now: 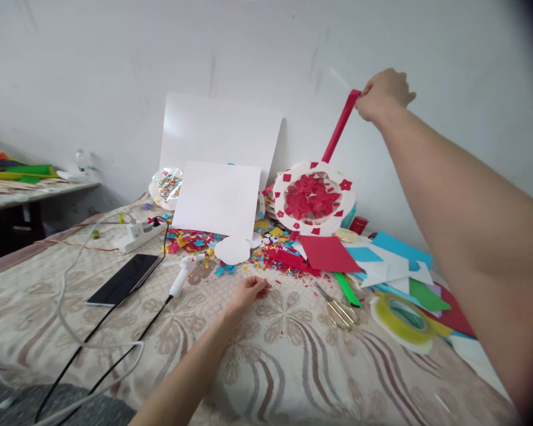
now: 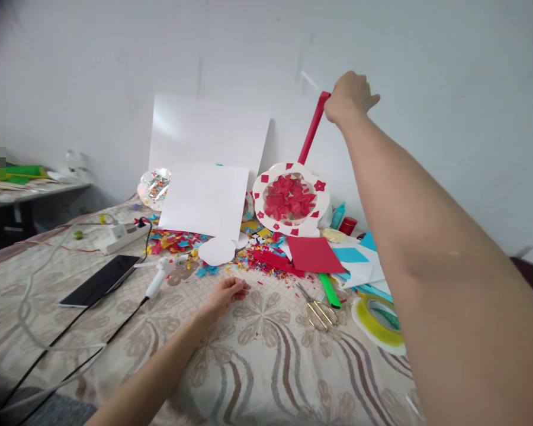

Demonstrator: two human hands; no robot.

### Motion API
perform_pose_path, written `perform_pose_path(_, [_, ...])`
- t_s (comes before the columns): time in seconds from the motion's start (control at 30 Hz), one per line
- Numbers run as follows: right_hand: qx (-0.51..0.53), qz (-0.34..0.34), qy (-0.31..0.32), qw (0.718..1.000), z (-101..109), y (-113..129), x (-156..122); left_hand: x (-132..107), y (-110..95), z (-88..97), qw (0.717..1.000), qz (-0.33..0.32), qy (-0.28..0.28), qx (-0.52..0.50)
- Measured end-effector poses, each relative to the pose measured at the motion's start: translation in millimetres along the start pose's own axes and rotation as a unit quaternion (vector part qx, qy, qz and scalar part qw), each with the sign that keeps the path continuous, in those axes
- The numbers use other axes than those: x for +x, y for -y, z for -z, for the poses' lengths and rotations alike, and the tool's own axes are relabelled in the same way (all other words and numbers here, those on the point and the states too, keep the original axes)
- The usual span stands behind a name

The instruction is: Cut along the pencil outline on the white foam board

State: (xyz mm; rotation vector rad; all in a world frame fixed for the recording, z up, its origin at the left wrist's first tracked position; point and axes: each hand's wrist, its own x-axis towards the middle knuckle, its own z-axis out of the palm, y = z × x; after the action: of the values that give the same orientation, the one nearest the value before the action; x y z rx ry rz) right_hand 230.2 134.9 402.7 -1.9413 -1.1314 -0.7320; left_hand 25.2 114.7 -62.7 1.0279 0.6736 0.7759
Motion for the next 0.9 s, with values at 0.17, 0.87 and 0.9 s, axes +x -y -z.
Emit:
perform_pose_path(0.17, [-0.011,-0.003,0.01,1.0,-15,0,6,2,0,1.7,1.0,0.001,0.011,0.022])
perform_pose_path(0.87, [-0.097,0.067,-0.019,0.993,-43,-9,80,4,-19,6.3,0.997,0.053,0.051,0.028])
perform_pose_path(0.9, [-0.092,0.067,-0.017,0.993,-45,-11,85,5,-18,7.0,0.997,0.056,0.052,0.028])
